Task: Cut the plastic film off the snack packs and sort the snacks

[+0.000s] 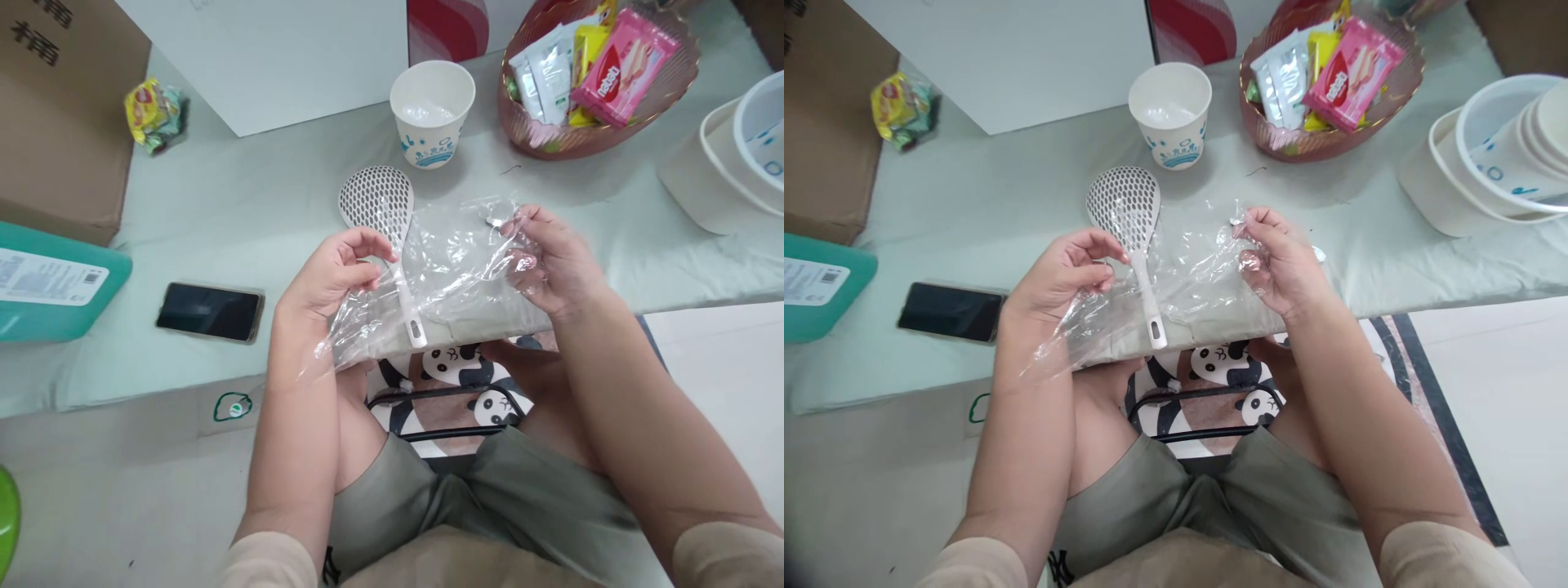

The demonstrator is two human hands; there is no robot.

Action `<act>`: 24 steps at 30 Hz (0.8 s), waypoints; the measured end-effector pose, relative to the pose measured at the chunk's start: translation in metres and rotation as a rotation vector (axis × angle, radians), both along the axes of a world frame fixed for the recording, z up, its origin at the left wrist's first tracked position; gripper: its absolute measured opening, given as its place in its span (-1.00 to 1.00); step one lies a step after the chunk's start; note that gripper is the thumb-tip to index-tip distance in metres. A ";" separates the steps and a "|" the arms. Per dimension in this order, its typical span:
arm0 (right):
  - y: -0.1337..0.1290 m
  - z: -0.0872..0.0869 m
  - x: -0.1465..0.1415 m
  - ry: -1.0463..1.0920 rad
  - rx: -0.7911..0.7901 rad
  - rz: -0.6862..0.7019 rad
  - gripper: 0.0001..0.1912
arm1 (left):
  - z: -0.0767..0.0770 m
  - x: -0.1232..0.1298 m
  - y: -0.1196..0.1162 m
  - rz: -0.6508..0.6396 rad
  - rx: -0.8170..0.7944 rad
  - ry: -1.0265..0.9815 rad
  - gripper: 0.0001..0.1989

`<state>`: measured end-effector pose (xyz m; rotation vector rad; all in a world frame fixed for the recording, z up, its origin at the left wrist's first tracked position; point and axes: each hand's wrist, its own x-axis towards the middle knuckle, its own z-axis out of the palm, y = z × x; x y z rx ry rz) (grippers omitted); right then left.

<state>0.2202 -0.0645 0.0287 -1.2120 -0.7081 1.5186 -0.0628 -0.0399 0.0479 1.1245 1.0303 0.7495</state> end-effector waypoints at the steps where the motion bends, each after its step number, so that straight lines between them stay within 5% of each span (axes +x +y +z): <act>1: 0.001 -0.002 0.002 0.001 -0.007 -0.003 -0.55 | 0.000 -0.001 0.000 0.046 0.016 -0.003 -0.74; 9: 0.013 -0.022 0.020 0.051 0.017 -0.202 -0.67 | -0.010 -0.006 0.008 0.379 0.115 -0.184 -0.71; 14: 0.003 -0.022 -0.007 0.167 0.031 -0.100 -0.42 | -0.008 -0.004 0.014 0.569 0.084 -0.364 -0.70; 18: -0.003 -0.025 -0.020 0.058 0.045 -0.067 -0.29 | 0.000 -0.002 0.016 0.663 0.024 -0.373 -0.70; 24: 0.004 -0.042 0.000 -0.198 0.160 -0.148 -0.48 | -0.001 -0.007 0.018 0.833 -0.016 -0.295 -0.69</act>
